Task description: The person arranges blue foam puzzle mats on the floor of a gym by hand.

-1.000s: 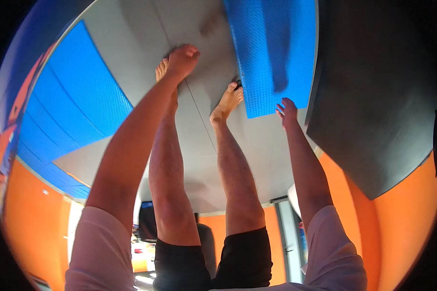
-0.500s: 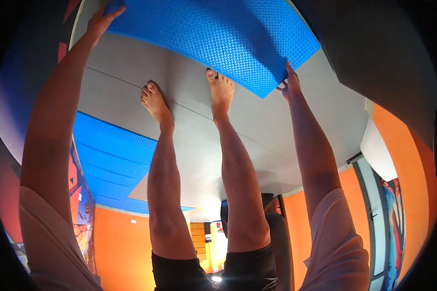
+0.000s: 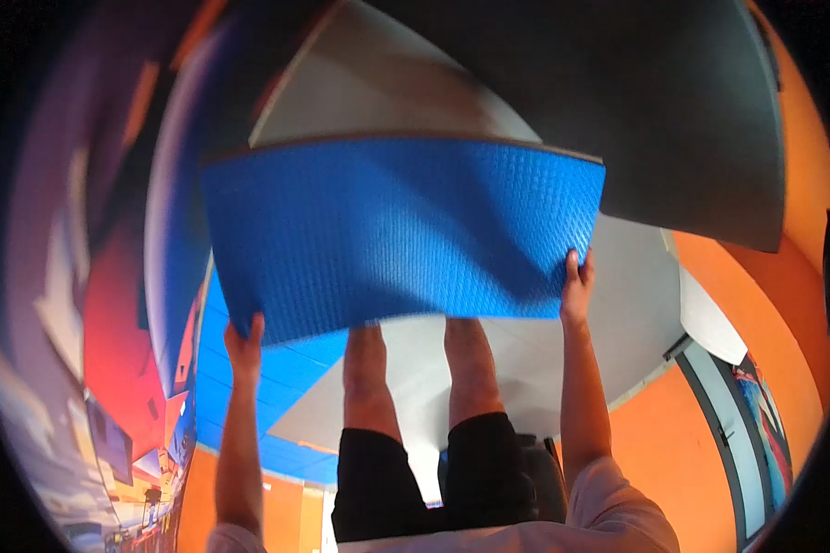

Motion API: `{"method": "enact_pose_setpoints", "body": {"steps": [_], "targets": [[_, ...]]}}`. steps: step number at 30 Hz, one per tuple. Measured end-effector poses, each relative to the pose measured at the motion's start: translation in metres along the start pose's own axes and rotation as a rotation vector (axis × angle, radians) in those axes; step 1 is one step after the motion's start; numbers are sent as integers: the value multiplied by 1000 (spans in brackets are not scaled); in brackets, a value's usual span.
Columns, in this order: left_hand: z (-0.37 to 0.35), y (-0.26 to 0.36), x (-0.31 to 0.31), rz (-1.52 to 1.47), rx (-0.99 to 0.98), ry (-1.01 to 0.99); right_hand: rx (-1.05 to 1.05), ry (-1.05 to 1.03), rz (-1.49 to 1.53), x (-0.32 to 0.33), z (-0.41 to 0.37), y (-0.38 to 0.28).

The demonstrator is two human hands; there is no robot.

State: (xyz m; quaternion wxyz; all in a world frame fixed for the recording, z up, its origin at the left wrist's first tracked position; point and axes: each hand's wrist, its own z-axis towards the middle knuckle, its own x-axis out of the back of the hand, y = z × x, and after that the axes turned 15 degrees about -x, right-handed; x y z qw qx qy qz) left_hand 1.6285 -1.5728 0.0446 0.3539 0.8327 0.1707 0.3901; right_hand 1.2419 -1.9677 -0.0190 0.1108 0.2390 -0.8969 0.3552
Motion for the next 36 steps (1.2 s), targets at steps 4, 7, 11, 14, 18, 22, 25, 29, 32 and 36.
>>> {"method": "enact_pose_setpoints", "body": {"steps": [4,7,11,14,18,22,25,29,32,36], "targets": [[-137,102,98,-120,26,252,183,101,-115,20,-148,-157],[-251,139,140,-183,-231,471,593,140,-289,55,-242,-233],[-379,188,164,-26,-139,798,663,-84,-261,67,-341,-327],[-450,118,194,-15,107,706,775,-333,-271,45,-399,-389],[-548,352,258,101,-211,1020,900,-666,-502,22,-403,-418],[-716,593,299,218,-842,1320,1031,-1030,-606,-9,-448,-426],[-797,618,239,363,-1057,1346,1205,-1159,-741,-13,-491,-402],[-858,600,156,294,-974,1535,1346,-1306,-873,15,-547,-346],[-905,603,102,297,-926,1610,1394,-1443,-963,54,-579,-290],[-982,608,47,359,-876,1672,1619,-1523,-1071,98,-634,-215]]}}
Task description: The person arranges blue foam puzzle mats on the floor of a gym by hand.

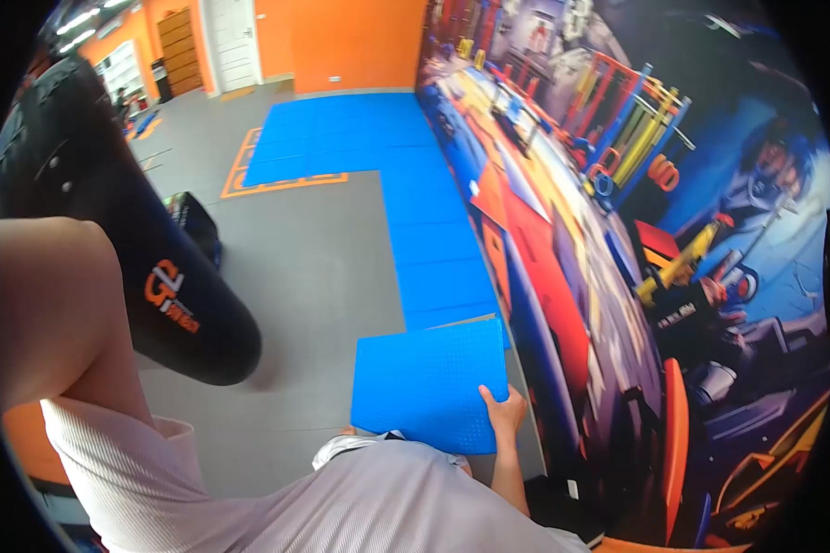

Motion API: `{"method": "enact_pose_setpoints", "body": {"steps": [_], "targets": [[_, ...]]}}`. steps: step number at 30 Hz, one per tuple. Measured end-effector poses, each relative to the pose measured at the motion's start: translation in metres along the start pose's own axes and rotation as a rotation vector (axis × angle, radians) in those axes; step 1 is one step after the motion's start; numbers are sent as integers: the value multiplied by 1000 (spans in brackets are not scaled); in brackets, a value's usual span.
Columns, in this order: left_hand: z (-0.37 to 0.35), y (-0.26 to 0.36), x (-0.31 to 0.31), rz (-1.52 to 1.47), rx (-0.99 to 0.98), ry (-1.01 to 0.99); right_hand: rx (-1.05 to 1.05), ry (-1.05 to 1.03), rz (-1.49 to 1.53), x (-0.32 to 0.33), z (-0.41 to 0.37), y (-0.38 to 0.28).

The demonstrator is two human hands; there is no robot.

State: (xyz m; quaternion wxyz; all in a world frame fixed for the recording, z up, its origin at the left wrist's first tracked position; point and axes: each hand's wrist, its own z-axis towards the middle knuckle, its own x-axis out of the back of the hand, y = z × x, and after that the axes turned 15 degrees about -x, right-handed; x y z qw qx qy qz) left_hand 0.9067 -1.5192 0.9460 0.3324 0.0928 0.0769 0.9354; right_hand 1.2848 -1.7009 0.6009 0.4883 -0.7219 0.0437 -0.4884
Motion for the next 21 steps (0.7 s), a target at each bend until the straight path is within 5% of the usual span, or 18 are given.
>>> {"method": "enact_pose_setpoints", "body": {"steps": [5,10,18,21], "targets": [[-3,61,93,64,-9,-10,212,-46,-270,-53,-37,-79],[-5,87,154,37,-17,-3,243,-43,-178,-83,-45,-110],[3,55,203,-34,-151,42,170,-39,-90,-115,-4,-143],[7,40,211,-49,-133,50,323,7,52,-144,39,-139]]}}
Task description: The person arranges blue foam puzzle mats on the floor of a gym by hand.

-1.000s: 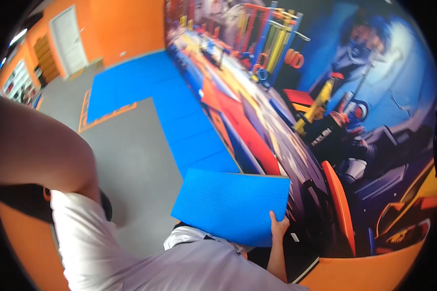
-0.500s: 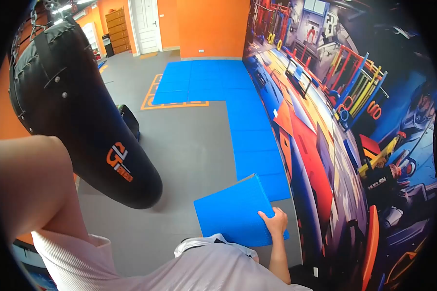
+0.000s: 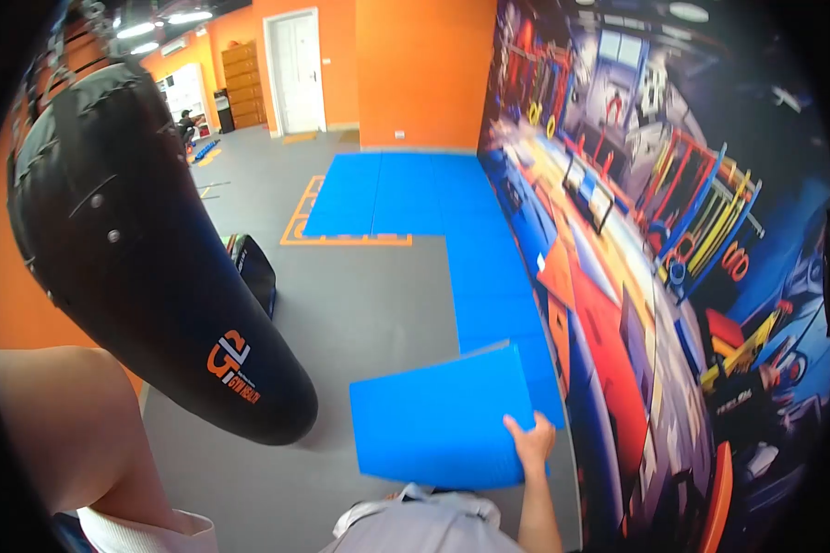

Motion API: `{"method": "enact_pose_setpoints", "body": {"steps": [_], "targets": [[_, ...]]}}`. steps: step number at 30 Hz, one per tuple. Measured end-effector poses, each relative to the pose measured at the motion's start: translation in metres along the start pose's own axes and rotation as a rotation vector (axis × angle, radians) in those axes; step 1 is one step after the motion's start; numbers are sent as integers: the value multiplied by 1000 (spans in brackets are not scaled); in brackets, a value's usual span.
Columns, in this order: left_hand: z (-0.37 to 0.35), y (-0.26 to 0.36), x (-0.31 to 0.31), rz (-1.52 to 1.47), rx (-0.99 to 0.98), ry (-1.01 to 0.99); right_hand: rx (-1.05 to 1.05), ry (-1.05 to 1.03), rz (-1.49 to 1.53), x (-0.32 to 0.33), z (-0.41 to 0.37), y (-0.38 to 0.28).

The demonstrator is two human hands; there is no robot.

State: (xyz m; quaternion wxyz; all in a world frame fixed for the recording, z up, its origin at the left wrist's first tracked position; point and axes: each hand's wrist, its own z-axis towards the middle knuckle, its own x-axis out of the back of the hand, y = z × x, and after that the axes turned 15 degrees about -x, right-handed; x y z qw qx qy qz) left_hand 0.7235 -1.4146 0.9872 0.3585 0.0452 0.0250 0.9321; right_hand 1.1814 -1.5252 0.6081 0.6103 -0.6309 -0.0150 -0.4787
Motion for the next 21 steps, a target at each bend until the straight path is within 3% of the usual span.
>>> {"method": "enact_pose_setpoints", "body": {"steps": [4,6,10,14,16,21], "targets": [[-46,-43,-23,-117,189,174,-251,-194,33,-17,53,-7],[-44,-72,-26,-129,136,194,-71,-63,14,-31,87,9],[-28,-133,-20,-192,125,216,-195,-194,47,-21,149,-3],[-28,-177,-10,-227,79,262,-143,-179,71,-21,196,6],[-27,-192,-5,-228,27,273,-16,-98,44,-28,225,6],[-41,-194,3,-240,28,361,-58,-144,67,-40,262,-5]]}}
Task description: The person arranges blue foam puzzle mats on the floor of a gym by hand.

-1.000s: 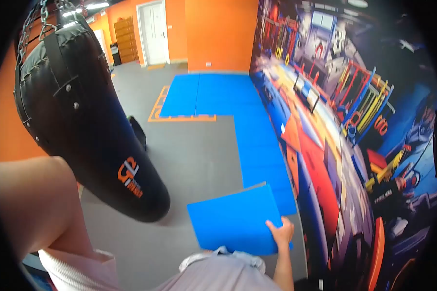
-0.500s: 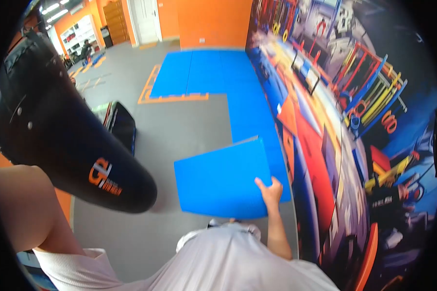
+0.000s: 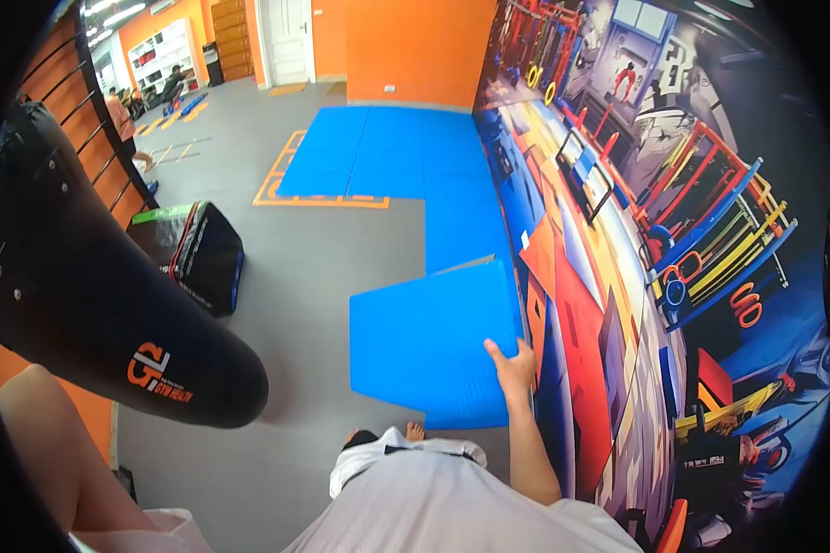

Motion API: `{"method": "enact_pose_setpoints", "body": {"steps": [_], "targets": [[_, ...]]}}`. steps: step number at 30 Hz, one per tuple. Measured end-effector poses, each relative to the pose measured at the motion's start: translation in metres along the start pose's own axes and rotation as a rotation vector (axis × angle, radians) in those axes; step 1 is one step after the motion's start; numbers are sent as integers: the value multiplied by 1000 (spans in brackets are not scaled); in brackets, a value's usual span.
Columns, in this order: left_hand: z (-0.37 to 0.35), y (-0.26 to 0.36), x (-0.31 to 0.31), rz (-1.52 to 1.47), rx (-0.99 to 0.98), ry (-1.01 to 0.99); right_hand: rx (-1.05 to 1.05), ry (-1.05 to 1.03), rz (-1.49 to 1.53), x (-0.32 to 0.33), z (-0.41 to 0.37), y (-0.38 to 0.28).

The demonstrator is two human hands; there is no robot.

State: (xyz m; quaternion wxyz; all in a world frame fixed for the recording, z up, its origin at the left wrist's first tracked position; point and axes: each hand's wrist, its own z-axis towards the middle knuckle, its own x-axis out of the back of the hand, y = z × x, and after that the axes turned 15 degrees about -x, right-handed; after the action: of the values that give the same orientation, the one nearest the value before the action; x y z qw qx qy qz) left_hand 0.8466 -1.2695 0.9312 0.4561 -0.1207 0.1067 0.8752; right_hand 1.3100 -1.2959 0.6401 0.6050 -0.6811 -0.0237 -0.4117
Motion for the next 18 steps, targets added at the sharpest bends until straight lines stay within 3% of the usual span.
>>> {"method": "enact_pose_setpoints", "body": {"steps": [3,6,8,10,11,12,14,15,17,18], "targets": [[-13,29,-5,39,52,99,-22,-45,233,-13,7,4],[-1,61,-10,97,47,105,-35,-36,526,-2,-1,-39],[11,71,-14,101,41,105,-104,-72,605,-4,18,-11],[-31,-5,21,1388,416,29,-141,-90,720,-5,31,0],[-89,-5,78,1450,787,97,-167,-118,786,2,30,-6],[-174,1,168,1466,979,77,-298,-282,843,8,38,7],[-288,14,208,1605,1384,228,-248,-218,842,8,38,6],[-314,17,194,1519,1364,401,-203,-154,841,6,38,-1],[-310,25,157,1335,1349,518,-192,-98,769,3,28,-15],[-319,34,157,1397,1329,483,-212,-103,723,0,23,-17]]}}
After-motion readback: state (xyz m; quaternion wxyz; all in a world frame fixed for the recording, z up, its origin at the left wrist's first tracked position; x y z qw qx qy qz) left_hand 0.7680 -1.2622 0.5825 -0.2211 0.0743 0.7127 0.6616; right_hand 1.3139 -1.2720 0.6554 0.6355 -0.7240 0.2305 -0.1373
